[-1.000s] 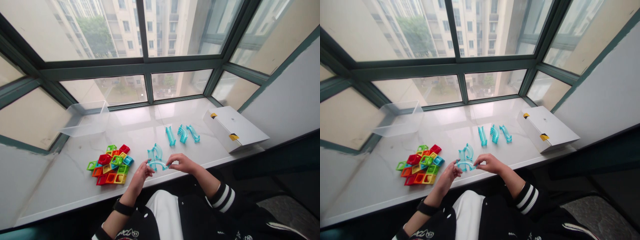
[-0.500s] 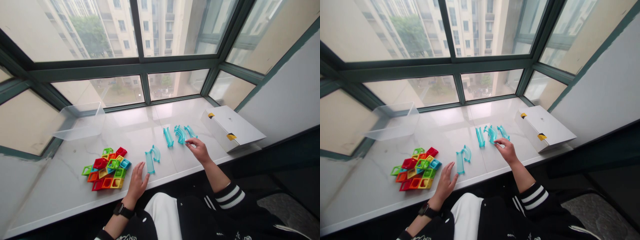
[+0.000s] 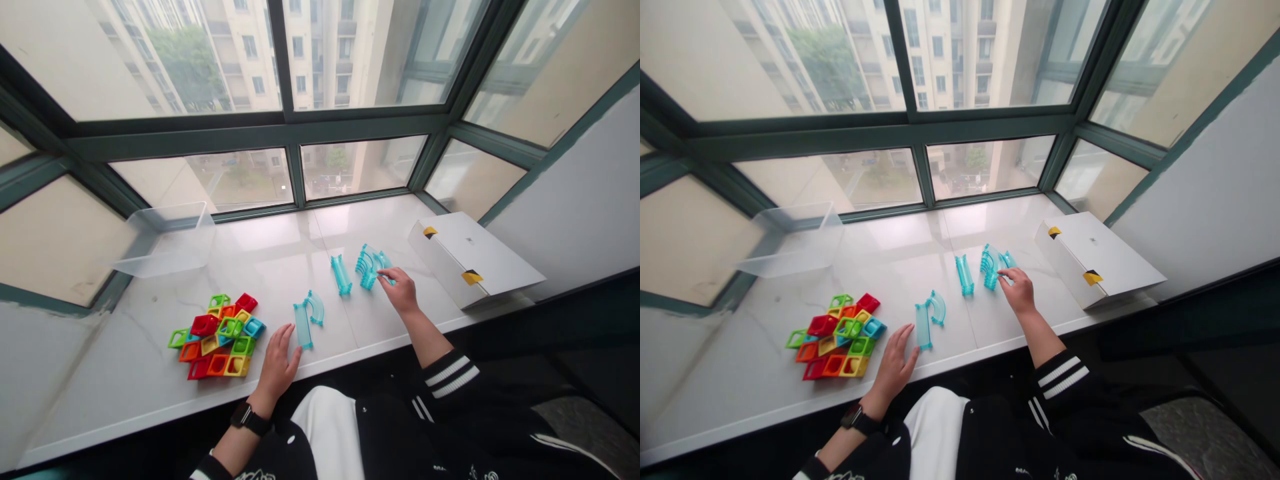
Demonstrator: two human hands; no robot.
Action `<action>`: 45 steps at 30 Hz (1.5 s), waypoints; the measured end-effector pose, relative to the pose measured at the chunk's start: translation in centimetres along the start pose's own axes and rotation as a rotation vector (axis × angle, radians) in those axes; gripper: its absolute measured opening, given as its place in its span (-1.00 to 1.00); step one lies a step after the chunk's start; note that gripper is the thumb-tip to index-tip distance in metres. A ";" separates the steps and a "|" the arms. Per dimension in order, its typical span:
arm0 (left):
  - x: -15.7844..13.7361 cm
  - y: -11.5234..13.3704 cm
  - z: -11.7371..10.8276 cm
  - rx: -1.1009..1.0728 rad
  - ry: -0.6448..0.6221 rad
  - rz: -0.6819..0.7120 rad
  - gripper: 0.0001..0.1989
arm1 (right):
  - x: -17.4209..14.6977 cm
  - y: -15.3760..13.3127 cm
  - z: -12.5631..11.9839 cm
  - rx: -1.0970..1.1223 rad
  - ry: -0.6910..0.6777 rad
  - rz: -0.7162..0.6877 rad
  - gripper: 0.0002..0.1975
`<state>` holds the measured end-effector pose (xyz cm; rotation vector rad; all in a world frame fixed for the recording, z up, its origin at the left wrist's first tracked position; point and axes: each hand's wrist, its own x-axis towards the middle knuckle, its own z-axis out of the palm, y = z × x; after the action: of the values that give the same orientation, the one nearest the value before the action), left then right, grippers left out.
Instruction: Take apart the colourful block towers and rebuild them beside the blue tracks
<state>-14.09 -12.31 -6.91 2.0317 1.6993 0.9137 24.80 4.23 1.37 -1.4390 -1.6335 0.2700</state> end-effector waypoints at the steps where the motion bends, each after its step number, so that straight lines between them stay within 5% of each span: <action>1: 0.0 0.0 0.0 -0.001 -0.002 0.000 -0.46 | 0.0 0.2 0.3 -0.013 0.000 -0.005 -0.77; 17: -0.1 -0.4 0.4 0.023 -0.008 0.001 -0.47 | -0.3 2.6 2.5 -0.097 0.002 -0.044 -0.80; 45: 0.2 0.2 0.0 -0.007 -0.013 -0.009 -0.49 | -0.6 2.3 2.9 -0.096 -0.004 -0.021 -0.76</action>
<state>-13.96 -12.15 -6.76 2.0200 1.6946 0.9000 24.17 5.44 -2.07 -1.4928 -1.6835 0.1848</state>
